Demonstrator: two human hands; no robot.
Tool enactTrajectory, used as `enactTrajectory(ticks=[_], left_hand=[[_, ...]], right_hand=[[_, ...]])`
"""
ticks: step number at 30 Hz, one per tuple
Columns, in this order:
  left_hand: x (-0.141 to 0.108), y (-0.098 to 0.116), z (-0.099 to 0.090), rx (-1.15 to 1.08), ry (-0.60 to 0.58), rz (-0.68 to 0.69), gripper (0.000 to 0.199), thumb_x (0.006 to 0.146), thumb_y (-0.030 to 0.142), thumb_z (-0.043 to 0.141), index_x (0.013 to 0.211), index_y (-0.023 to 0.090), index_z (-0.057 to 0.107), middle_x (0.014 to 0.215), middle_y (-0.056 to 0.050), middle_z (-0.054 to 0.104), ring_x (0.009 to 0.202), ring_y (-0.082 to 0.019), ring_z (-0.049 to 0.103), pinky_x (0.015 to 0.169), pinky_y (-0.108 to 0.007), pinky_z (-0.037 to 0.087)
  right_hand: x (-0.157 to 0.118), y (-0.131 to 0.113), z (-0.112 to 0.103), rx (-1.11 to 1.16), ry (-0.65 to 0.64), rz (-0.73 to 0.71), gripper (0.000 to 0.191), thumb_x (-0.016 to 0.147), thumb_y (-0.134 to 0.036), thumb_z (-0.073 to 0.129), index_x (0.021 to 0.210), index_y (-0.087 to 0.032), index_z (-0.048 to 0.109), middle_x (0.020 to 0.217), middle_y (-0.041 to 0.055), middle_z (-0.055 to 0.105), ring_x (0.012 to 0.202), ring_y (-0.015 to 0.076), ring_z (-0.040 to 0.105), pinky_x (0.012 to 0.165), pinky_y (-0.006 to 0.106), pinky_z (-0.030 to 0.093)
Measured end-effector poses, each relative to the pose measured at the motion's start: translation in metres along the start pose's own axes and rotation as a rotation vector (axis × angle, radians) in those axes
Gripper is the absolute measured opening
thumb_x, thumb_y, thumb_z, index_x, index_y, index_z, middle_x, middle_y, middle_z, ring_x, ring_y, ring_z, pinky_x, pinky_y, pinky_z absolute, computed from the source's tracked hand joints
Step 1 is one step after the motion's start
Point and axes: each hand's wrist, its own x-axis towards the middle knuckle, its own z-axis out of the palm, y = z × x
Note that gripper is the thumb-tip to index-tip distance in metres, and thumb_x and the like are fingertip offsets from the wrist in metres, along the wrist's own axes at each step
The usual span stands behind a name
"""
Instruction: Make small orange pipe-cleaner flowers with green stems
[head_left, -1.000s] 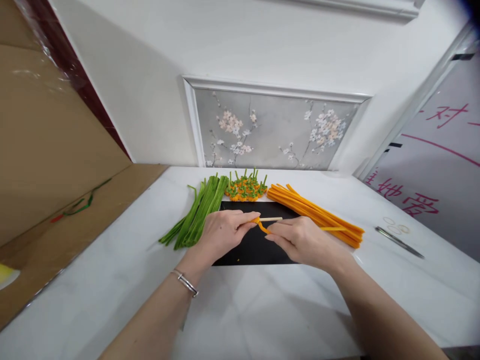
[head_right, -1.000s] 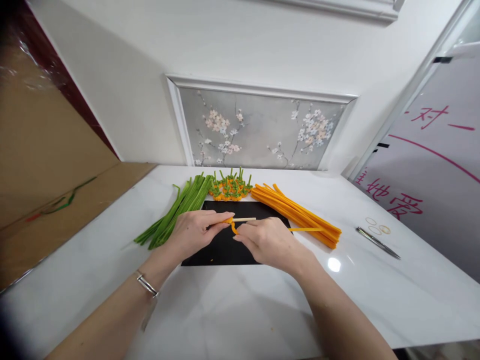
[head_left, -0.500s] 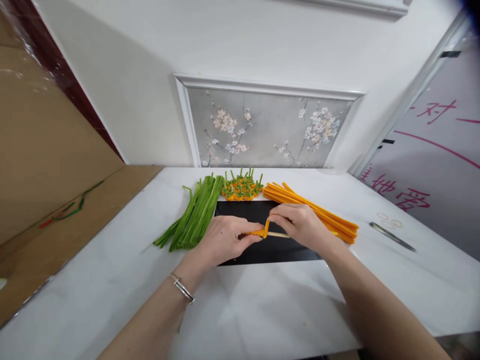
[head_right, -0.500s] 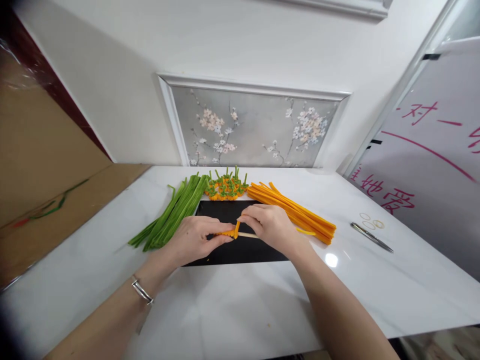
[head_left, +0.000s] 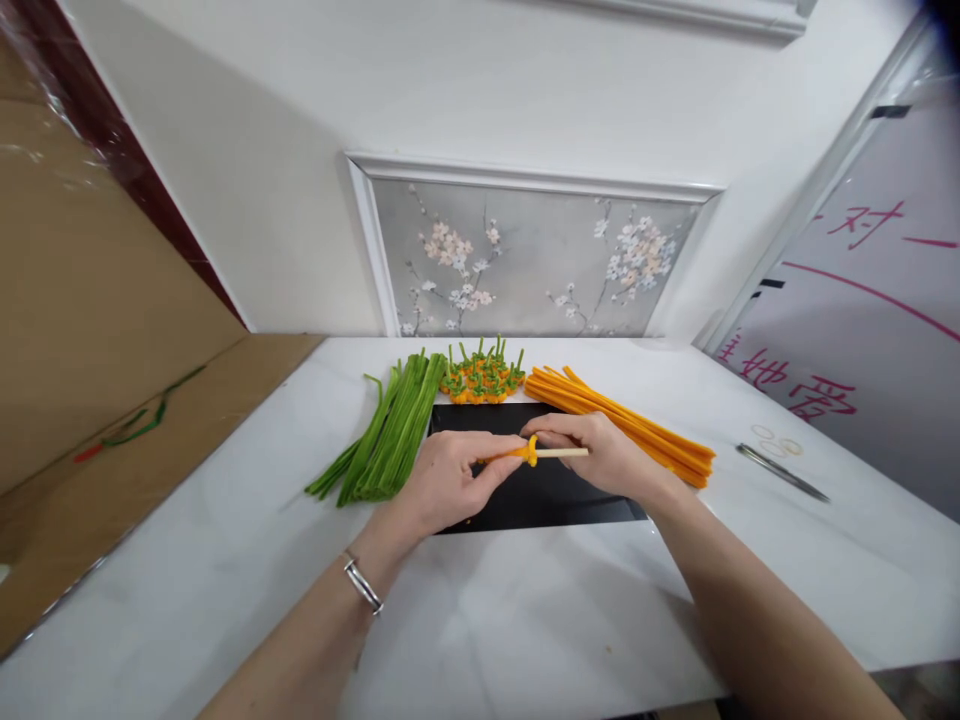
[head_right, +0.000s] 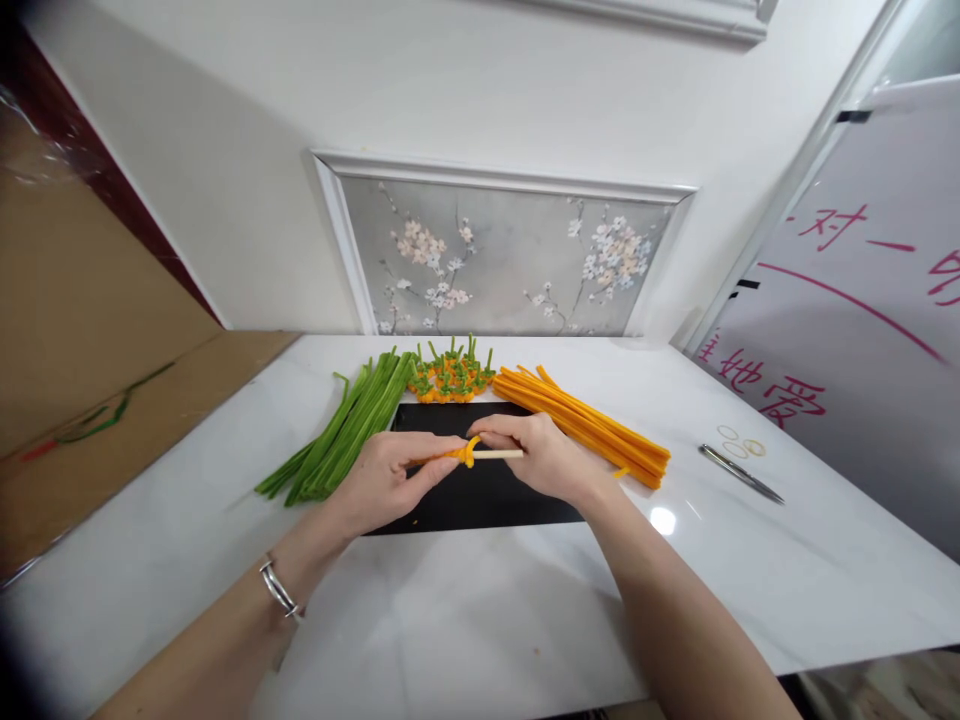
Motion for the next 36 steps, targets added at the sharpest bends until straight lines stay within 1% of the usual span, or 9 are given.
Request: enactTrajectory(ticks=[3,5,8,11,17,22,25,30,36], left_hand=[[0.001,-0.003,0.001,0.091,0.034,-0.008,0.020,0.092,0.027,0.052,0.101,0.025,0.070,0.089,0.002,0.074,0.075,-0.014,0.065,0.069,-0.024,0.045],[0.002,-0.005,0.003,0.179,-0.016,0.022,0.018,0.092,0.025,0.051,0.099,0.023,0.068,0.088,0.001,0.073,0.076,-0.015,0.064,0.073,-0.027,0.044],[0.000,-0.004,0.007,0.248,-0.140,0.031,0.017,0.093,0.020,0.047,0.100,0.021,0.062,0.087,0.000,0.070,0.070,-0.015,0.063,0.063,-0.026,0.041],[-0.002,0.002,0.008,0.333,-0.188,0.026,0.016,0.094,0.020,0.043,0.102,0.020,0.057,0.085,0.000,0.068,0.066,-0.015,0.062,0.055,-0.025,0.036],[-0.003,0.007,0.011,0.527,-0.018,0.018,0.027,0.088,0.047,0.055,0.083,0.021,0.057,0.068,0.003,0.064,0.059,-0.015,0.058,0.050,-0.027,0.027],[-0.003,0.004,0.013,0.548,0.068,0.095,0.027,0.091,0.039,0.053,0.073,0.020,0.058,0.063,0.004,0.062,0.057,-0.012,0.055,0.050,-0.028,0.024],[-0.003,0.006,0.012,0.515,0.094,0.112,0.029,0.091,0.041,0.053,0.071,0.020,0.059,0.061,0.004,0.060,0.056,-0.011,0.053,0.050,-0.027,0.025],[-0.003,0.007,0.010,0.447,0.060,0.126,0.022,0.090,0.038,0.053,0.079,0.021,0.062,0.066,0.003,0.061,0.060,-0.012,0.055,0.053,-0.027,0.031],[-0.003,0.006,0.011,0.446,0.066,0.133,0.023,0.092,0.033,0.051,0.077,0.020,0.062,0.067,0.003,0.063,0.061,-0.012,0.055,0.054,-0.027,0.032]], right_hand=[[-0.001,0.000,0.004,-0.071,0.042,0.029,0.035,0.084,-0.009,0.046,0.109,-0.024,0.066,0.095,0.0002,0.071,0.078,0.0143,0.065,0.071,0.024,0.048],[-0.001,0.001,0.007,-0.154,0.056,0.075,0.037,0.082,-0.008,0.046,0.108,-0.025,0.067,0.088,-0.0006,0.072,0.072,0.0145,0.065,0.067,0.024,0.047],[-0.002,0.002,0.009,-0.243,0.071,0.124,0.039,0.081,-0.008,0.047,0.109,-0.026,0.068,0.081,-0.0009,0.072,0.068,0.0149,0.065,0.063,0.023,0.045],[-0.002,-0.001,0.010,-0.264,0.086,0.149,0.038,0.081,-0.008,0.047,0.108,-0.026,0.068,0.082,-0.0003,0.073,0.070,0.0156,0.066,0.066,0.023,0.045],[0.000,-0.012,0.011,-0.289,0.027,0.160,0.037,0.077,-0.006,0.047,0.101,-0.025,0.067,0.077,-0.0011,0.071,0.066,0.0145,0.064,0.060,0.021,0.043],[0.000,-0.013,0.010,-0.246,0.027,0.137,0.035,0.079,-0.007,0.046,0.101,-0.025,0.066,0.084,-0.0005,0.072,0.069,0.0135,0.063,0.064,0.021,0.043],[0.000,-0.013,0.010,-0.238,0.018,0.133,0.034,0.077,-0.006,0.045,0.097,-0.024,0.067,0.077,-0.0011,0.069,0.065,0.0125,0.060,0.060,0.020,0.040],[0.000,-0.012,0.009,-0.239,0.030,0.123,0.038,0.073,-0.003,0.043,0.094,-0.024,0.067,0.066,-0.0029,0.061,0.058,0.0115,0.053,0.053,0.020,0.034],[-0.001,-0.011,0.010,-0.239,0.048,0.098,0.036,0.075,-0.004,0.043,0.093,-0.024,0.067,0.070,-0.0015,0.064,0.058,0.0117,0.053,0.054,0.020,0.035]])
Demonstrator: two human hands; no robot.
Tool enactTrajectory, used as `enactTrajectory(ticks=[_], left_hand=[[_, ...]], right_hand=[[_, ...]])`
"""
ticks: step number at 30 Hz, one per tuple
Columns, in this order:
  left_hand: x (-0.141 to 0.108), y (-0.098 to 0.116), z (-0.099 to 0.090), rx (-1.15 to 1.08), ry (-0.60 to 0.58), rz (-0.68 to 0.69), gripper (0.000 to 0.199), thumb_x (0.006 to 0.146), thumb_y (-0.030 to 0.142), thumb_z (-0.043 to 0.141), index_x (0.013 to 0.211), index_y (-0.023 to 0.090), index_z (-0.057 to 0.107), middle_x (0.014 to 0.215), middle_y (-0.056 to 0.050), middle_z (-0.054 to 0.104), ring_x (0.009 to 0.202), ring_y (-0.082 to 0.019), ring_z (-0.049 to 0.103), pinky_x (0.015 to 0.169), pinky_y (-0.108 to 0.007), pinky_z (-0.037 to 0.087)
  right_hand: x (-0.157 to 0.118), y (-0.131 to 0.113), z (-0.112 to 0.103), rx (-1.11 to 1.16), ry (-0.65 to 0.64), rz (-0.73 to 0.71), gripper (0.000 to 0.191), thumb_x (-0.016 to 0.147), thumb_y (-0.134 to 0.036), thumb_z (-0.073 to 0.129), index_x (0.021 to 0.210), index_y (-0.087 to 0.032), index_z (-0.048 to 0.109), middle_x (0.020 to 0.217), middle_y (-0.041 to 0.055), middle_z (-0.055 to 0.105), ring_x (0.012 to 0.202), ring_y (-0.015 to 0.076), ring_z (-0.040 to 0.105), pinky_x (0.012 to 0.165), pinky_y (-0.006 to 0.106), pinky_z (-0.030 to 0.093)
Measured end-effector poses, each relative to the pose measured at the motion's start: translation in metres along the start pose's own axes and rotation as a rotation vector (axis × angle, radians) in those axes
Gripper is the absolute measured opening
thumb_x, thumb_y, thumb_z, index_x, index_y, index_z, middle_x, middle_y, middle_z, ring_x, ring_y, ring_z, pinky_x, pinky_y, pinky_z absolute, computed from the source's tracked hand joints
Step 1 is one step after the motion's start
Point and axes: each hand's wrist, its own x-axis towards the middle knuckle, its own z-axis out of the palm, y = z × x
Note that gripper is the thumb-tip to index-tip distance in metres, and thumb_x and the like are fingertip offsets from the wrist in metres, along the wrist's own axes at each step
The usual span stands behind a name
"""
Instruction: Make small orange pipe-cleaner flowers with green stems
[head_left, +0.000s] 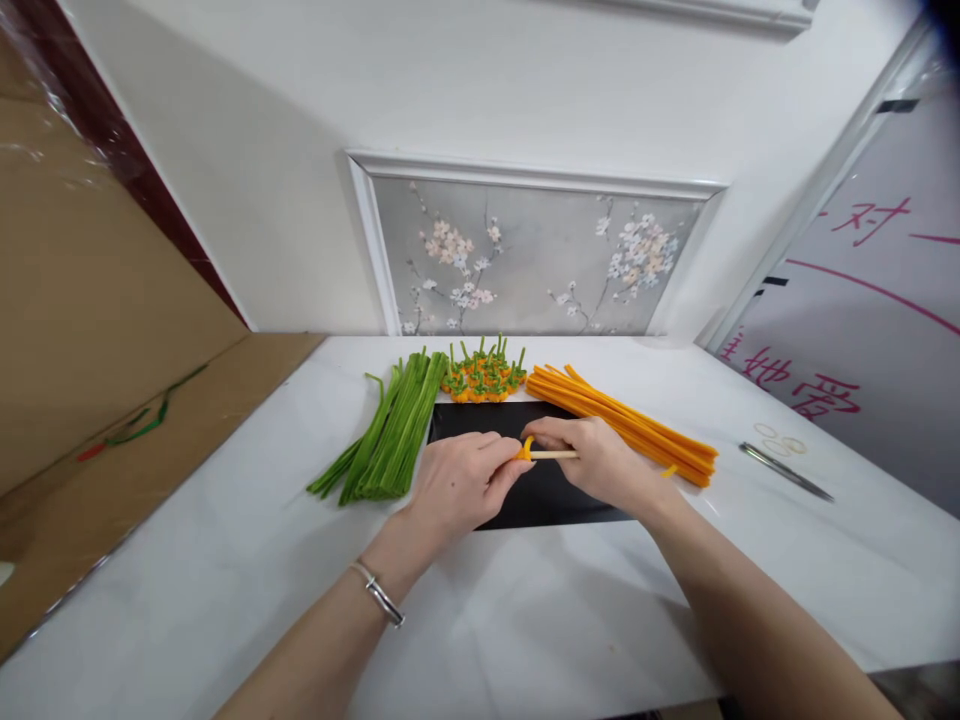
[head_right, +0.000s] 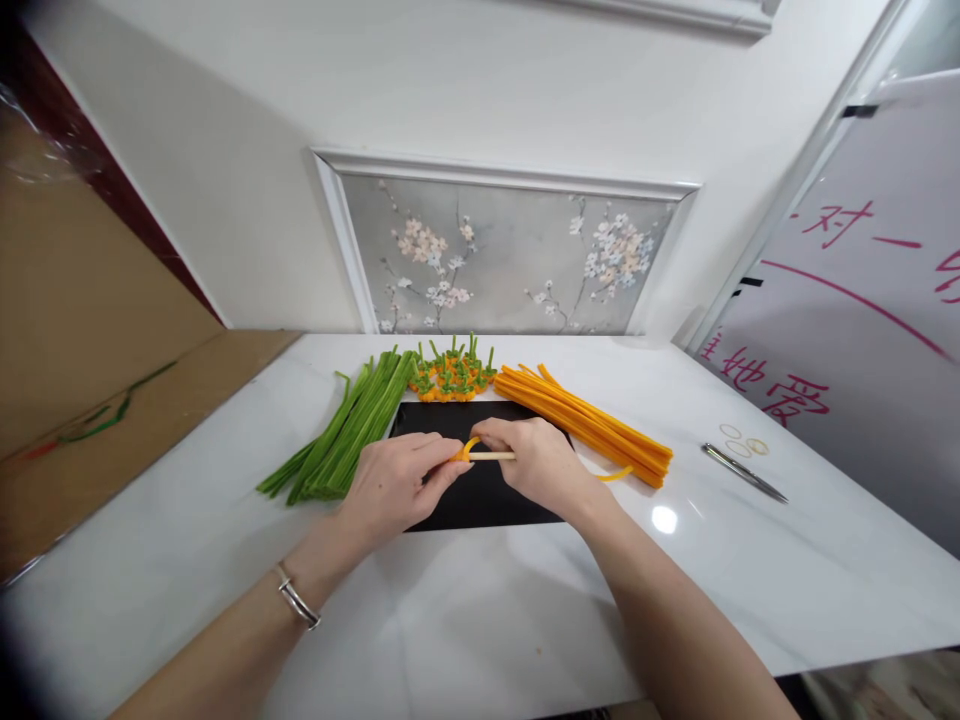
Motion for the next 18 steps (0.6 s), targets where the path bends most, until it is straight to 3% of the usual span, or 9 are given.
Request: enactTrajectory(ticks=[10,18], left_hand=[[0.000,0.002,0.001,0.008,0.074,0.004,0.024,0.091,0.031,0.053,0.072,0.020,0.063,0.060,0.003,0.061,0.055,-0.011,0.053,0.052,-0.027,0.030],[-0.001,0.002,-0.001,-0.005,0.122,0.028,0.027,0.092,0.032,0.051,0.071,0.019,0.062,0.058,0.003,0.059,0.053,-0.011,0.052,0.051,-0.026,0.031]], right_hand=[[0.000,-0.001,-0.001,-0.014,-0.002,0.010,0.037,0.078,-0.005,0.047,0.102,-0.024,0.068,0.077,-0.0007,0.070,0.065,0.0136,0.063,0.060,0.021,0.044],[0.001,0.012,0.001,0.057,0.152,-0.115,0.028,0.089,-0.014,0.047,0.105,-0.023,0.068,0.098,0.0036,0.073,0.083,0.0182,0.069,0.077,0.029,0.053]])
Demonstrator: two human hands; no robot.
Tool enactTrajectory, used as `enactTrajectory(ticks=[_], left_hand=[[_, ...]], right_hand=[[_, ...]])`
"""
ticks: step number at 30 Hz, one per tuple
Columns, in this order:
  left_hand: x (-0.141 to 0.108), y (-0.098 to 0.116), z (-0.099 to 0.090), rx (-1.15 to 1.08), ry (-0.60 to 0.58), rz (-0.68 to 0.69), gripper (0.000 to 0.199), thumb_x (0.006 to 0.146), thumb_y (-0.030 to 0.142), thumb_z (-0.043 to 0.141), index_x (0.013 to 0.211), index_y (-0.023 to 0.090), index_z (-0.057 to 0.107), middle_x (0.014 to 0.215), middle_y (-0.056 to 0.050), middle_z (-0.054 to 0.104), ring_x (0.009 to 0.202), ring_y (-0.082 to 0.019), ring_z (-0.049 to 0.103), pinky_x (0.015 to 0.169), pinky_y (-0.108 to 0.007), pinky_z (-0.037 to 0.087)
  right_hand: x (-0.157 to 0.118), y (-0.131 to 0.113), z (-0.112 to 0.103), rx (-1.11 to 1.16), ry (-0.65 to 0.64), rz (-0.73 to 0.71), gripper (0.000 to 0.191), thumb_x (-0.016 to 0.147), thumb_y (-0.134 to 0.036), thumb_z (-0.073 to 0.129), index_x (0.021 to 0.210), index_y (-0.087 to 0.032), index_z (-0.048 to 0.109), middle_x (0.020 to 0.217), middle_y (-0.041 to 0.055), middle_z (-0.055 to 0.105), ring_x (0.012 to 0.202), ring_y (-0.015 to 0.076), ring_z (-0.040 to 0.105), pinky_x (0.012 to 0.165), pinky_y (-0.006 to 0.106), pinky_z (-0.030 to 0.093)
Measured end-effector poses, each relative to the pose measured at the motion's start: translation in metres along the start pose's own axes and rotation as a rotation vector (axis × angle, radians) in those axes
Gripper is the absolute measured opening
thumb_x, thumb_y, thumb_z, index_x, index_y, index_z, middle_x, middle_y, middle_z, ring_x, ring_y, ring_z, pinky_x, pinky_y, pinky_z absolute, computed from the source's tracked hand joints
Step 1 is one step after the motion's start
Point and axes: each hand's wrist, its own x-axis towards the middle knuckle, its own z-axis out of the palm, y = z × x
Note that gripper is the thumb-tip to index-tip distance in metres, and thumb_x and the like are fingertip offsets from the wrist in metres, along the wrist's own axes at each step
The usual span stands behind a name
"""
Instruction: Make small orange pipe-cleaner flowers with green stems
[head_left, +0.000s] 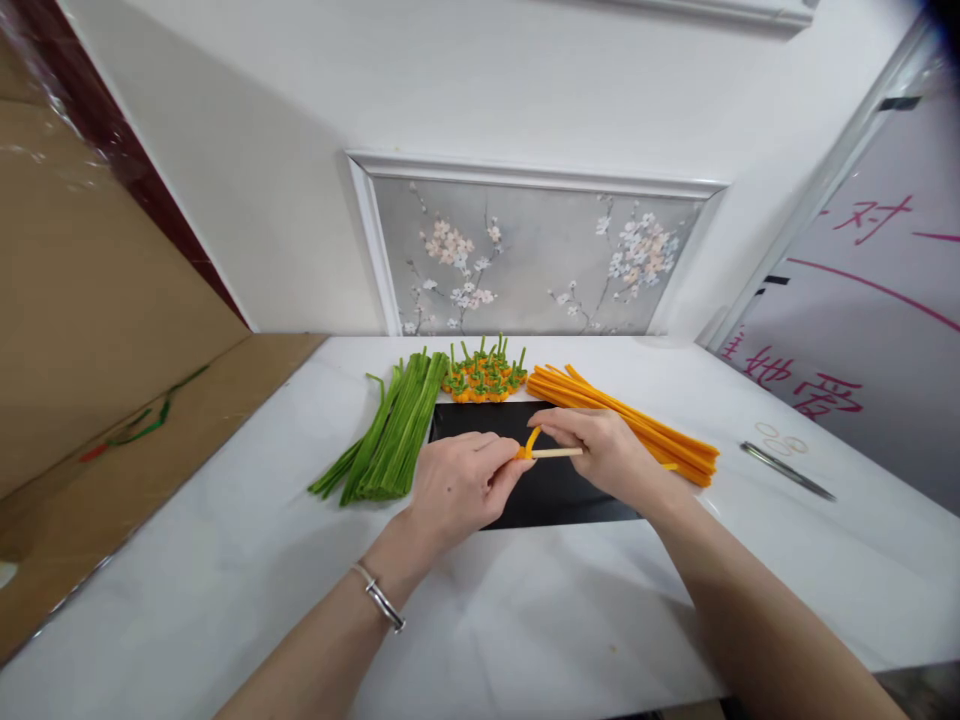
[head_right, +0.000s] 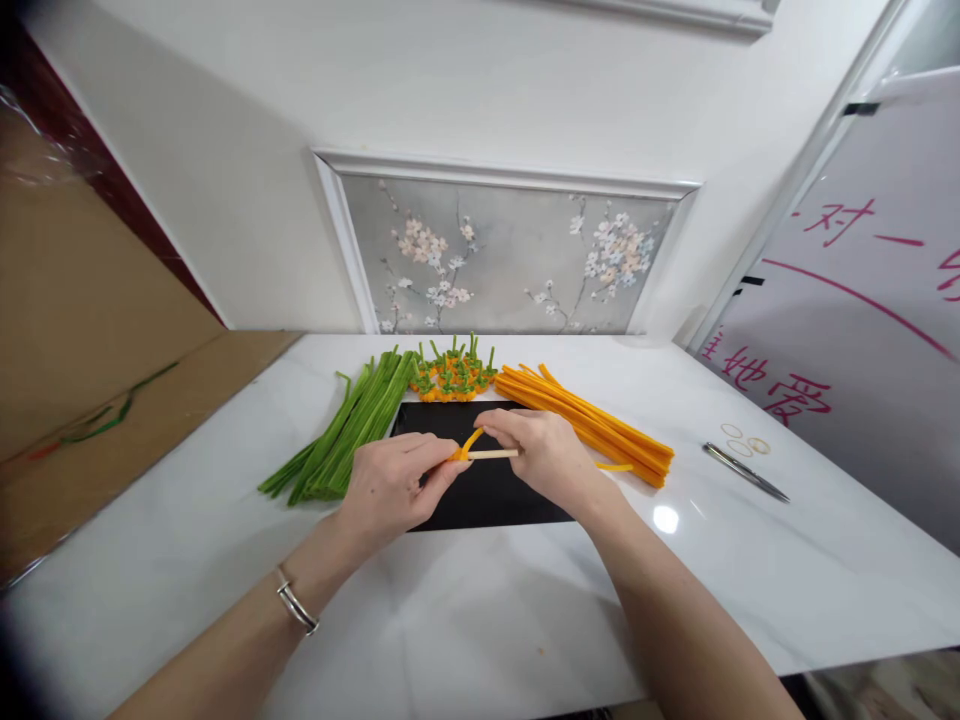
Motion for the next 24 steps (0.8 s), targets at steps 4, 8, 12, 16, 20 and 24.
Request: enactTrajectory(ticks=[4,8,12,16,20,24], left_hand=[[0.001,-0.002,0.000,0.002,0.006,0.015,0.028,0.094,0.036,0.049,0.076,0.019,0.062,0.061,0.003,0.060,0.056,-0.011,0.053,0.052,-0.026,0.033],[0.002,-0.003,0.000,-0.002,0.004,0.037,0.031,0.094,0.041,0.048,0.075,0.019,0.061,0.063,0.003,0.061,0.056,-0.011,0.054,0.053,-0.026,0.032],[0.002,-0.002,-0.002,-0.023,-0.022,0.066,0.029,0.094,0.037,0.050,0.074,0.019,0.062,0.062,0.003,0.061,0.057,-0.010,0.053,0.053,-0.026,0.032],[0.002,-0.001,-0.004,-0.040,0.006,0.062,0.028,0.094,0.033,0.049,0.074,0.019,0.062,0.061,0.003,0.059,0.055,-0.010,0.051,0.052,-0.026,0.031],[0.001,-0.002,-0.003,-0.002,0.040,-0.013,0.029,0.095,0.033,0.046,0.076,0.020,0.064,0.058,0.002,0.057,0.055,-0.011,0.051,0.053,-0.026,0.032],[0.000,-0.004,-0.001,0.036,0.072,-0.105,0.024,0.096,0.032,0.046,0.096,0.022,0.068,0.064,0.002,0.063,0.059,-0.012,0.056,0.054,-0.025,0.033]], right_hand=[[0.001,-0.004,-0.003,-0.060,0.109,-0.031,0.025,0.094,-0.021,0.045,0.105,-0.024,0.068,0.094,0.0053,0.072,0.084,0.0190,0.069,0.075,0.031,0.054],[0.001,-0.009,-0.006,-0.185,0.182,-0.014,0.026,0.096,-0.026,0.044,0.102,-0.025,0.069,0.085,0.0060,0.071,0.076,0.0187,0.068,0.070,0.030,0.052],[0.000,-0.006,-0.004,-0.192,0.105,-0.026,0.024,0.096,-0.028,0.045,0.099,-0.023,0.068,0.082,0.0054,0.070,0.071,0.0173,0.066,0.066,0.028,0.050],[0.000,-0.002,-0.001,-0.136,-0.048,-0.051,0.021,0.094,-0.020,0.046,0.101,-0.023,0.066,0.084,0.0039,0.070,0.070,0.0158,0.065,0.063,0.025,0.047],[-0.001,-0.005,0.001,-0.154,-0.215,-0.128,0.022,0.095,-0.019,0.043,0.090,-0.022,0.065,0.079,0.0029,0.068,0.067,0.0151,0.062,0.060,0.025,0.042],[-0.003,-0.016,0.001,-0.210,-0.254,-0.151,0.024,0.093,-0.024,0.048,0.072,-0.021,0.059,0.062,-0.0012,0.058,0.054,0.0131,0.052,0.052,0.026,0.032]])
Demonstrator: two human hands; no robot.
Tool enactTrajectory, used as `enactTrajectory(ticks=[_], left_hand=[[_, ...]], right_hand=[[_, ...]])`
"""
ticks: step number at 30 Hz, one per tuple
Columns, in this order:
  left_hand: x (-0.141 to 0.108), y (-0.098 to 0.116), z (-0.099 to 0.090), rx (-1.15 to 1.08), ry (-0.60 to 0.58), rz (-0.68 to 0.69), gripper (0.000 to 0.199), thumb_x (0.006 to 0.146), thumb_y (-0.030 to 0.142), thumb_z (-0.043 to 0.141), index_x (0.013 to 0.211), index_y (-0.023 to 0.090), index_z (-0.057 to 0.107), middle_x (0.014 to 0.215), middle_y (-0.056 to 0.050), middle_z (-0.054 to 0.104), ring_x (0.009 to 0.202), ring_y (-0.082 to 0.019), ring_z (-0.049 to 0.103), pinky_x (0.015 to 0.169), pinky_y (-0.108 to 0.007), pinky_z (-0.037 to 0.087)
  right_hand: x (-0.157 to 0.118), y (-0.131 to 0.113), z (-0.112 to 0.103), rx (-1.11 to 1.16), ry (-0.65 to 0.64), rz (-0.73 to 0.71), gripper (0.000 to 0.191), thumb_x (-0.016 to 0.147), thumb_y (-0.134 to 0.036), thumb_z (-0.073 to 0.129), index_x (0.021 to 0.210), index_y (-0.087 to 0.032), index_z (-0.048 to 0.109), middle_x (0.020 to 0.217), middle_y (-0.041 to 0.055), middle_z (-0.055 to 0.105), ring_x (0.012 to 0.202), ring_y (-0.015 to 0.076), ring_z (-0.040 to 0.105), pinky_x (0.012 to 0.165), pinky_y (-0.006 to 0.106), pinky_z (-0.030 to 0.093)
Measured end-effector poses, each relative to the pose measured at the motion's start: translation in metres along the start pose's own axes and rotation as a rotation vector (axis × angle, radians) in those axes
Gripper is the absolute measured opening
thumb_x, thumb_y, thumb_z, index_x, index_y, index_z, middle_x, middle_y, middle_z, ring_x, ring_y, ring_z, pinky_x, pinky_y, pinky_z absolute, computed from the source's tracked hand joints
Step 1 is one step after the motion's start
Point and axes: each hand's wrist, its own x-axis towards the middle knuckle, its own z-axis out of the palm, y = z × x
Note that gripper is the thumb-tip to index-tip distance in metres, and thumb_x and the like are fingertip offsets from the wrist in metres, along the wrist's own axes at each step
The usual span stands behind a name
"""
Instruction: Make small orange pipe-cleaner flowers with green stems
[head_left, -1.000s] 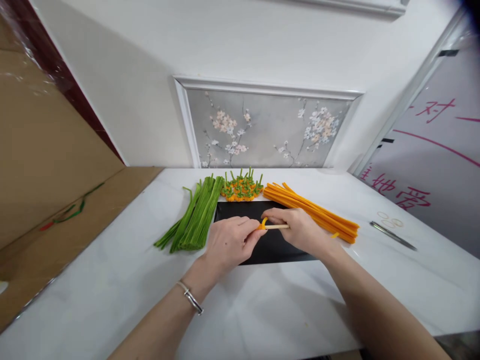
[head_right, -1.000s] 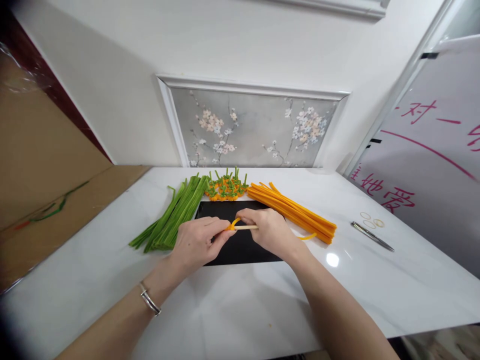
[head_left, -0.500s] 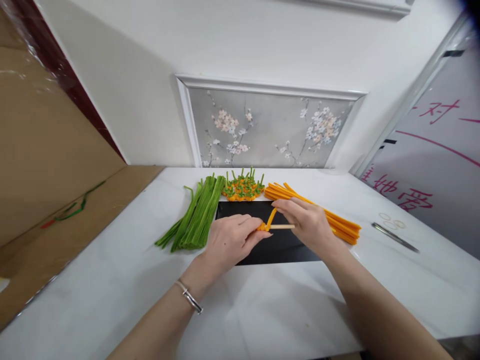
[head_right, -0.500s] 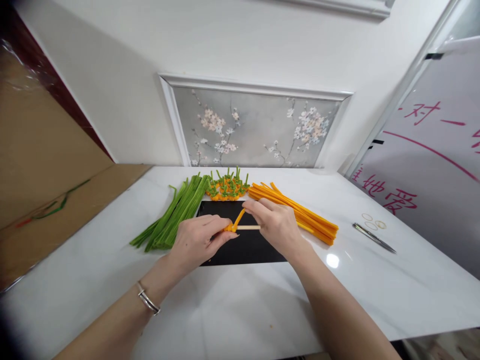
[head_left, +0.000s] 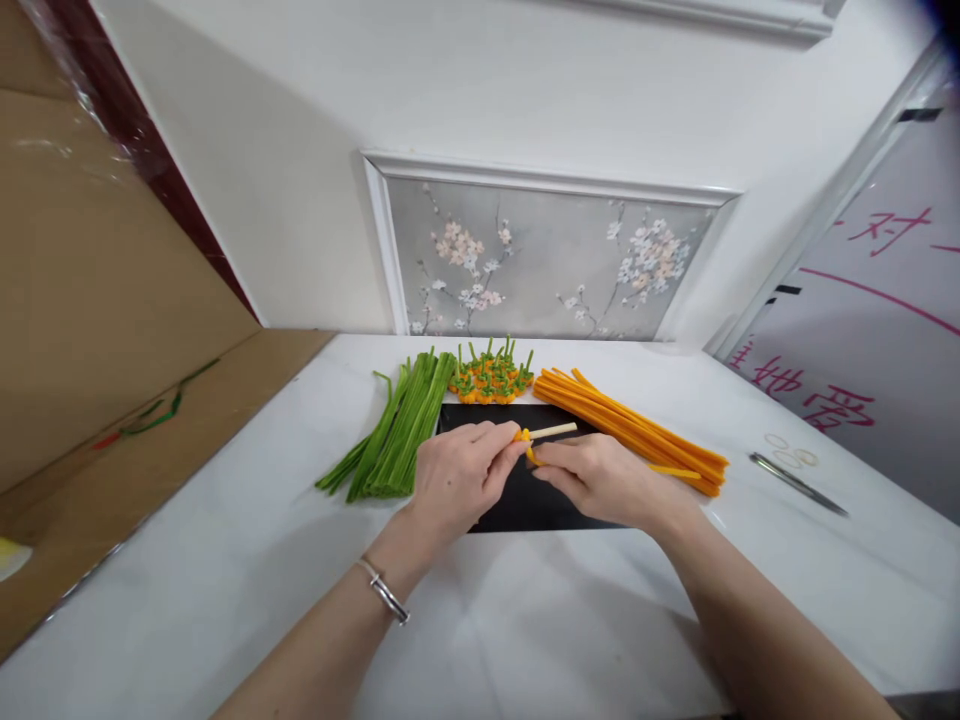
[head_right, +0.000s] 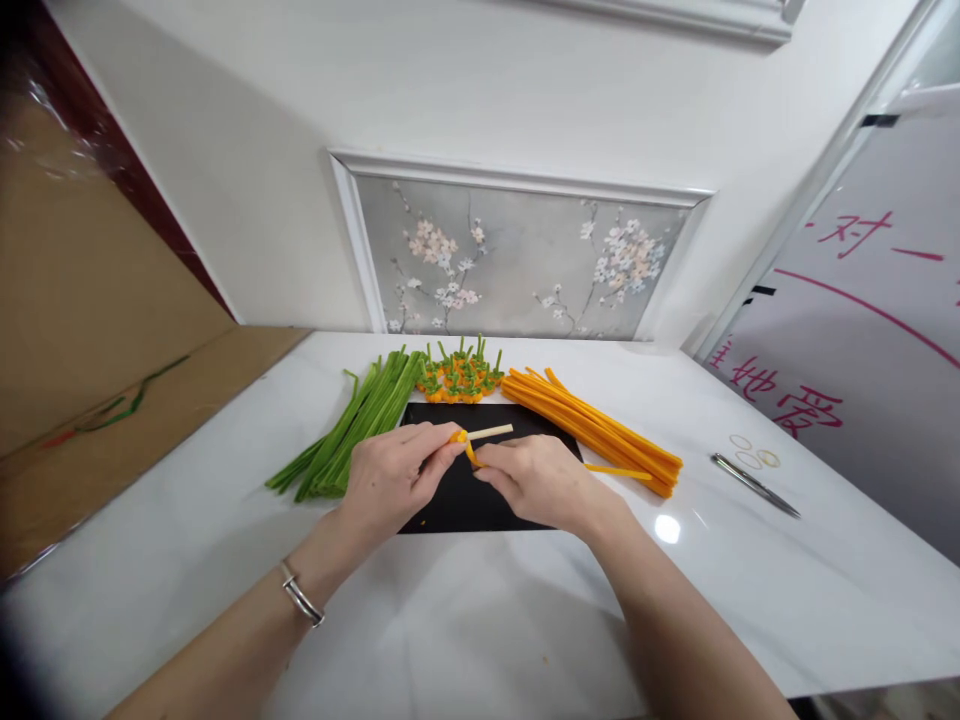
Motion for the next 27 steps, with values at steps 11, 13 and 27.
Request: enactTrajectory(ticks=[11,13,27], left_hand=[[0.001,0.000,-0.003,0.063,-0.099,-0.050,0.024,0.097,0.032,0.042,0.102,0.025,0.064,0.070,0.002,0.064,0.062,-0.012,0.058,0.052,-0.026,0.030],[0.002,0.000,-0.003,0.062,-0.120,-0.045,0.022,0.097,0.031,0.041,0.099,0.024,0.062,0.072,0.003,0.065,0.064,-0.013,0.059,0.053,-0.026,0.031],[-0.002,0.000,0.004,0.033,-0.201,0.175,0.020,0.096,0.029,0.042,0.098,0.021,0.060,0.074,0.002,0.066,0.066,-0.015,0.058,0.056,-0.028,0.033]], right_hand=[[-0.005,-0.017,-0.019,-0.088,-0.036,-0.022,0.032,0.097,-0.029,0.042,0.070,-0.020,0.058,0.059,-0.0001,0.056,0.052,0.0133,0.049,0.053,0.027,0.031],[-0.006,-0.017,-0.020,-0.077,0.030,-0.026,0.032,0.098,-0.030,0.041,0.076,-0.019,0.062,0.063,0.0016,0.059,0.055,0.0140,0.053,0.054,0.027,0.035],[0.000,0.003,-0.017,0.058,0.329,0.106,0.022,0.095,-0.035,0.051,0.091,-0.023,0.069,0.080,0.0011,0.065,0.070,0.0138,0.062,0.068,0.026,0.048]])
